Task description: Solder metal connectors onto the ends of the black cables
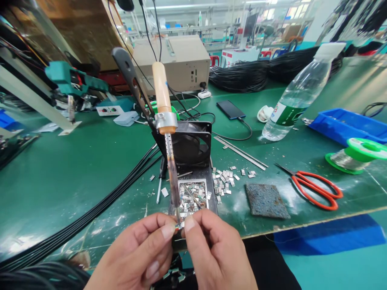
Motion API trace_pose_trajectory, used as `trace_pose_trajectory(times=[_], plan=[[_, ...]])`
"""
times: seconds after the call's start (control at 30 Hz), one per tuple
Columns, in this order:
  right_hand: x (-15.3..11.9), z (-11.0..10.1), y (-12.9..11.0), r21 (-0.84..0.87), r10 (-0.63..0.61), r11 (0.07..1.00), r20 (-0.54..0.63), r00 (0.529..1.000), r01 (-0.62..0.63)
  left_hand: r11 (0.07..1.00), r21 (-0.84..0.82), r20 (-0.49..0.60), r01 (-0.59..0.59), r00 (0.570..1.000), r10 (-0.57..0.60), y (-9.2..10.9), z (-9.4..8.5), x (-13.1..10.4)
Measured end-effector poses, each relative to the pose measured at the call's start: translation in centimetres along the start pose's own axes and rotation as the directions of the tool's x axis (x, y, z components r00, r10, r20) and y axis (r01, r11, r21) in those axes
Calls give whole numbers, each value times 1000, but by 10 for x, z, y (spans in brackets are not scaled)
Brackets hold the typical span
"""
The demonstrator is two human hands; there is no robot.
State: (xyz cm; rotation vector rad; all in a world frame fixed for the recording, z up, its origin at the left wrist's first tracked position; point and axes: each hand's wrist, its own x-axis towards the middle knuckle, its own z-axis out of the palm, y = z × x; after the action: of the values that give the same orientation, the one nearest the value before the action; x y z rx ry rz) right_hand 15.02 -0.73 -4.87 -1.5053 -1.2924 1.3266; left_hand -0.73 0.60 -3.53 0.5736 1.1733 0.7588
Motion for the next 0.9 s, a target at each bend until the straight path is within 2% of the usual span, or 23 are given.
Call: trace_pose_trajectory(times=[0.23, 0.6, 0.9], plan=[[1, 2, -1, 8, -45, 999, -63, 997, 46, 1000, 9, -1, -7, 1000, 7, 5, 2, -3], [2, 3, -2, -8, -50, 999, -74, 996, 50, 999, 35, -3, -34, 999, 34, 5, 3, -2], [0, 3, -3, -21, -54, 998, -68, 996, 52, 1000, 20, 13, -13, 1000, 13, 2, 2, -3]])
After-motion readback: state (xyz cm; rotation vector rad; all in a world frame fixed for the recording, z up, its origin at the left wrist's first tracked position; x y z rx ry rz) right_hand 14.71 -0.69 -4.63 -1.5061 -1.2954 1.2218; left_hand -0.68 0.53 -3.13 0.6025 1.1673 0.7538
